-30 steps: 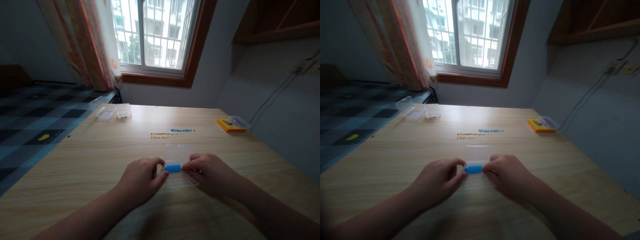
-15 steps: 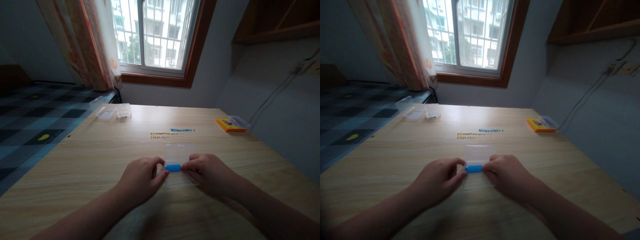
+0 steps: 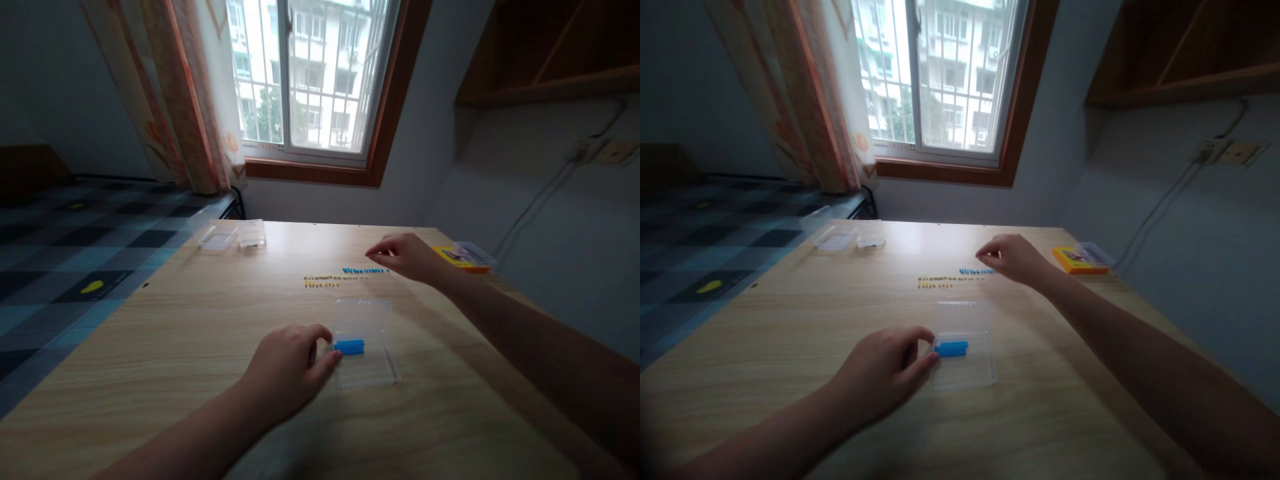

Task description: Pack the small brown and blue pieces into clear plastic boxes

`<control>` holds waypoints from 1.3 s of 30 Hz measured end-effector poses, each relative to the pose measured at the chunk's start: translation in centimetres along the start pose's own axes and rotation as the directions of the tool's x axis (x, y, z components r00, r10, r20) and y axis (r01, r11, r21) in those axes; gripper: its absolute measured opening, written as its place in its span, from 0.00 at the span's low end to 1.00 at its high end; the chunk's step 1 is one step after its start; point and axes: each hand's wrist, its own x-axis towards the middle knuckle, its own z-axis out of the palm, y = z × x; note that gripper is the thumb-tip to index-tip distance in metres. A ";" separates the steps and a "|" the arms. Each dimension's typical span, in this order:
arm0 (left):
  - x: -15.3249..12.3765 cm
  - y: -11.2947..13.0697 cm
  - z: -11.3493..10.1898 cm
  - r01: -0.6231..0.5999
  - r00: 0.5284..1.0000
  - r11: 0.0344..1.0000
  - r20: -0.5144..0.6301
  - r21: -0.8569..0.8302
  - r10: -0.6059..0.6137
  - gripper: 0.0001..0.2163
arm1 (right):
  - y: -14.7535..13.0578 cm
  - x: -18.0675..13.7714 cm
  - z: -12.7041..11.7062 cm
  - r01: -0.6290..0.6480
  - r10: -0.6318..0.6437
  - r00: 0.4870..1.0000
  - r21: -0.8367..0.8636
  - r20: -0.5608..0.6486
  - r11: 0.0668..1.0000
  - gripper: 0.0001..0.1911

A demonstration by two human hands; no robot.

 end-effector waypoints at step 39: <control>-0.1 -0.5 0.5 -0.011 0.999 0.999 -0.029 0.042 0.013 0.13 | 2.1 8.3 8.5 -0.153 0.199 0.913 -0.154 0.356 0.976 0.13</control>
